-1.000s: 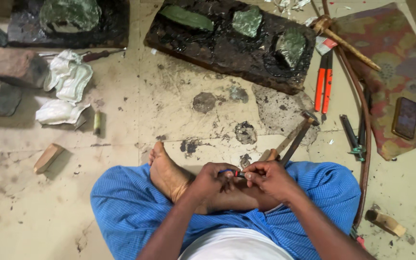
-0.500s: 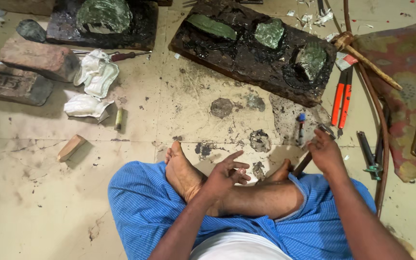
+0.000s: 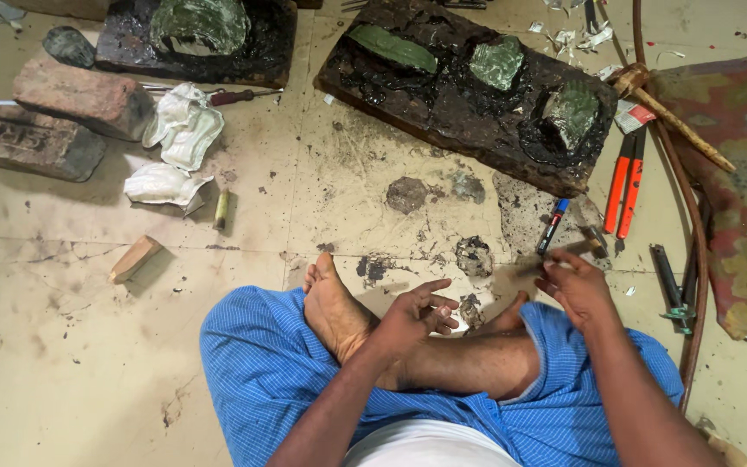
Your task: The person sits on the workshop floor and peels paper wrapping from a white casting mold, turning it over to remove the wrapping. They place the mold into a mold box formed by bricks, position it, and set a brick on top of it.
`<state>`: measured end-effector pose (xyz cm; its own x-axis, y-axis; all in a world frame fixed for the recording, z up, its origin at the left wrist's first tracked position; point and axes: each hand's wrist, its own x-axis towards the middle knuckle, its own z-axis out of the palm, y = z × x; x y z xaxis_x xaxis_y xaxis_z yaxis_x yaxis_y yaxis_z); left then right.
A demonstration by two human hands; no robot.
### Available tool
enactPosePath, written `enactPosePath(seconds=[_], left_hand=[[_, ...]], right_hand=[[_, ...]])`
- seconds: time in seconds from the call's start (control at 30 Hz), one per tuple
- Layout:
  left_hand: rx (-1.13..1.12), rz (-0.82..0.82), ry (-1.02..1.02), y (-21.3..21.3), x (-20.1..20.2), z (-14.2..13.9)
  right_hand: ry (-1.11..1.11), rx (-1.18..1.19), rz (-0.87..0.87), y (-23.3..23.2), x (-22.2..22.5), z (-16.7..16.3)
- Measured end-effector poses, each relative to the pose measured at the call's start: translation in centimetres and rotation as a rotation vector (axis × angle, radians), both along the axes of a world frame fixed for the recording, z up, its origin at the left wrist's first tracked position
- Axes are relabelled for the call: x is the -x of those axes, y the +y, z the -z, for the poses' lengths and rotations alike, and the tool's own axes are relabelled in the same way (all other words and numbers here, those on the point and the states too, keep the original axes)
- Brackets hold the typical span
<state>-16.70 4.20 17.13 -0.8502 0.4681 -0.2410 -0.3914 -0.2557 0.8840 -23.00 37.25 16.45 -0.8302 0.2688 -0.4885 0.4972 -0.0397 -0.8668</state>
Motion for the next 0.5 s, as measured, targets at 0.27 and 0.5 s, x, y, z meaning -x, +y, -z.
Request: enactPosePath(seconds=[0.27,0.5], left_hand=[[0.009,0.025,0.018,-0.3,0.1,1.9],[-0.044,-0.055,0.153,0.8,-0.2,3.6]], right_hand=[[0.127,0.064,-0.279,-3.0,0.2,1.2],[0.088,-0.705,-0.760,-6.4,-0.4,1.2]])
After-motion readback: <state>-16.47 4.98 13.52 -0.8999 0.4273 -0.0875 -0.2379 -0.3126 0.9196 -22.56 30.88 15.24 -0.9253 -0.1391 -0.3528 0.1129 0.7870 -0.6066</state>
